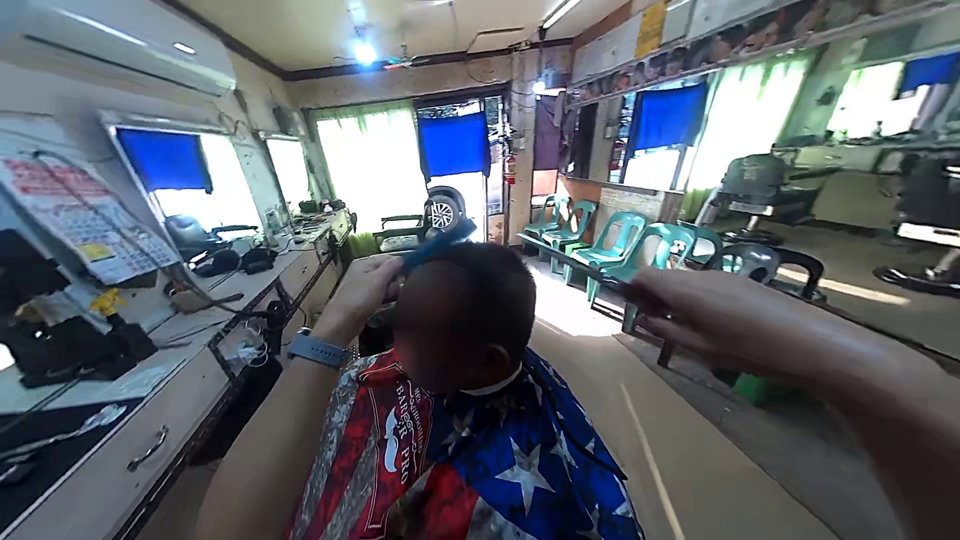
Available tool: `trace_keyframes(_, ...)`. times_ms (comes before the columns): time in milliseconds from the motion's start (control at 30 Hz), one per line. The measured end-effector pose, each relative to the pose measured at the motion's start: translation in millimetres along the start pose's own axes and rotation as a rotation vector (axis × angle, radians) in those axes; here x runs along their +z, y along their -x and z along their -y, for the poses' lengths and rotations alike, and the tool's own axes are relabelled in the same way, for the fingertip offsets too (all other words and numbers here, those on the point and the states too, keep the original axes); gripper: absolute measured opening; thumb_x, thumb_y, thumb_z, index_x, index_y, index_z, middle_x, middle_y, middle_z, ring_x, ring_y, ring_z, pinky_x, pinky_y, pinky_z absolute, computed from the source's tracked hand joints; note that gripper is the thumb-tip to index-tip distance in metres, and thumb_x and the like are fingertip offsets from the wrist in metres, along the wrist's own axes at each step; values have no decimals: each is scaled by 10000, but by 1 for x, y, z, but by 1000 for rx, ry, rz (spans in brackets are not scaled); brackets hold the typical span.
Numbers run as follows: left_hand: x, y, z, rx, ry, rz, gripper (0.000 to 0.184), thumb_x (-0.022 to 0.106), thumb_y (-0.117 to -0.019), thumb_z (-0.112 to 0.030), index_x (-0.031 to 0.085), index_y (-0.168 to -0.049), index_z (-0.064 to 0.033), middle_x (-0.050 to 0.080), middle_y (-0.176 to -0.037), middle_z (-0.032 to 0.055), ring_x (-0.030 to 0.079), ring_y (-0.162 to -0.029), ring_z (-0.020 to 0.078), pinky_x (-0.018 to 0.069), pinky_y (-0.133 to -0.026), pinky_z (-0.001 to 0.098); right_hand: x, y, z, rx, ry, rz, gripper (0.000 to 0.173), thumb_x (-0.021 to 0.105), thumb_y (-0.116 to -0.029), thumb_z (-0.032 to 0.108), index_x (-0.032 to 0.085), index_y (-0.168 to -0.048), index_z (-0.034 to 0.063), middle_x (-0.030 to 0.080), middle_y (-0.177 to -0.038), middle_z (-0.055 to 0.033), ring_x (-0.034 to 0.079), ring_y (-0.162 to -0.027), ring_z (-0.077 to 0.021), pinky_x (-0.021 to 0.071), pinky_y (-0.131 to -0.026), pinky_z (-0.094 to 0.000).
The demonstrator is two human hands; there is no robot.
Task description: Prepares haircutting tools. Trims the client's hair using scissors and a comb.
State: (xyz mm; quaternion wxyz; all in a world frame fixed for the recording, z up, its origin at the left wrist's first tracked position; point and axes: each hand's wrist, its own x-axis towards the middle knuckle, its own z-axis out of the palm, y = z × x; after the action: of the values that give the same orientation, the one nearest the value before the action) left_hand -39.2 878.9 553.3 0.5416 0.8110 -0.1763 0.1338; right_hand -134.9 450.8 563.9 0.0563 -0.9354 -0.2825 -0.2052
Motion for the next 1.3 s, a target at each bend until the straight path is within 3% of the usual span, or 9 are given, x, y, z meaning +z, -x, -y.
trace_keyframes(100, 9, 34, -5, 15, 46, 82, 365, 451, -1095, -362, 700, -1018, -106, 597, -686, 14, 472, -502, 78, 407, -473, 231, 4, 35, -14, 144, -154, 46, 257, 614, -942, 294, 637, -1173, 184, 675, -900, 29, 679, -801, -128, 593, -713, -434)
trace_keyframes(233, 19, 53, 11, 392, -203, 203, 291, 502, -1074, -235, 716, -949, -83, 647, -707, -4, 606, -599, 79, 542, -574, 281, 2, 70, -12, 236, -252, 1, 319, 600, -929, 407, 628, -1191, 227, 687, -926, 69, 684, -806, -61, 609, -709, -341)
trace_keyframes(333, 18, 51, 25, 617, -289, 309, 270, 544, -1032, -239, 722, -876, -110, 611, -670, -56, 557, -591, 12, 481, -558, 229, -9, 74, 13, 279, -222, -48, 335, 630, -909, 426, 640, -1165, 211, 692, -875, 50, 683, -754, -80, 599, -645, -352)
trace_keyframes(467, -4, 14, 36, 422, -4, 164, 342, 446, -1088, -259, 692, -1044, -25, 644, -771, 27, 622, -681, 117, 567, -671, 354, -23, 62, 69, 328, -123, -52, 330, 662, -889, 395, 641, -1169, 221, 713, -878, 84, 704, -765, -57, 626, -664, -329)
trace_keyframes(567, -12, -18, 47, 187, 173, 166, 356, 421, -1110, -301, 685, -1075, -65, 594, -669, -9, 578, -608, 95, 528, -636, 301, -28, 48, 112, 368, -31, -21, 284, 722, -882, 225, 649, -1151, 169, 715, -888, 56, 703, -768, -92, 625, -677, -373)
trace_keyframes(733, -11, 10, 62, 394, 86, 283, 331, 467, -1093, -317, 700, -1018, -95, 604, -665, 16, 541, -539, 112, 479, -515, 299, -38, 36, 144, 402, 117, 35, 221, 726, -893, 213, 651, -1100, 186, 696, -825, 70, 688, -718, -91, 613, -647, -395)
trace_keyframes(867, -7, 23, 83, 634, -130, 398, 321, 484, -1078, -361, 733, -1059, -160, 651, -734, -39, 611, -635, 64, 548, -614, 322, -41, 22, 154, 439, 226, 118, 237, 746, -894, 157, 659, -1114, 180, 689, -834, 51, 676, -723, -104, 599, -662, -399)
trace_keyframes(1033, -20, 16, 88, 916, -228, 351, 338, 511, -1061, -449, 749, -1190, -245, 718, -1002, -58, 650, -973, 83, 532, -893, 350, -24, 7, 154, 522, 331, 216, 216, 746, -909, 122, 671, -1110, 143, 676, -856, 0, 670, -751, -168, 583, -690, -440)
trace_keyframes(1300, -34, -32, 78, 956, -270, 140, 335, 644, -974, -438, 729, -1218, -223, 675, -1124, -13, 577, -1187, 226, 436, -1019, 533, 8, -18, 146, 600, 263, 315, 377, 748, -887, 276, 623, -1205, 116, 644, -1019, -49, 651, -884, -209, 552, -766, -459)
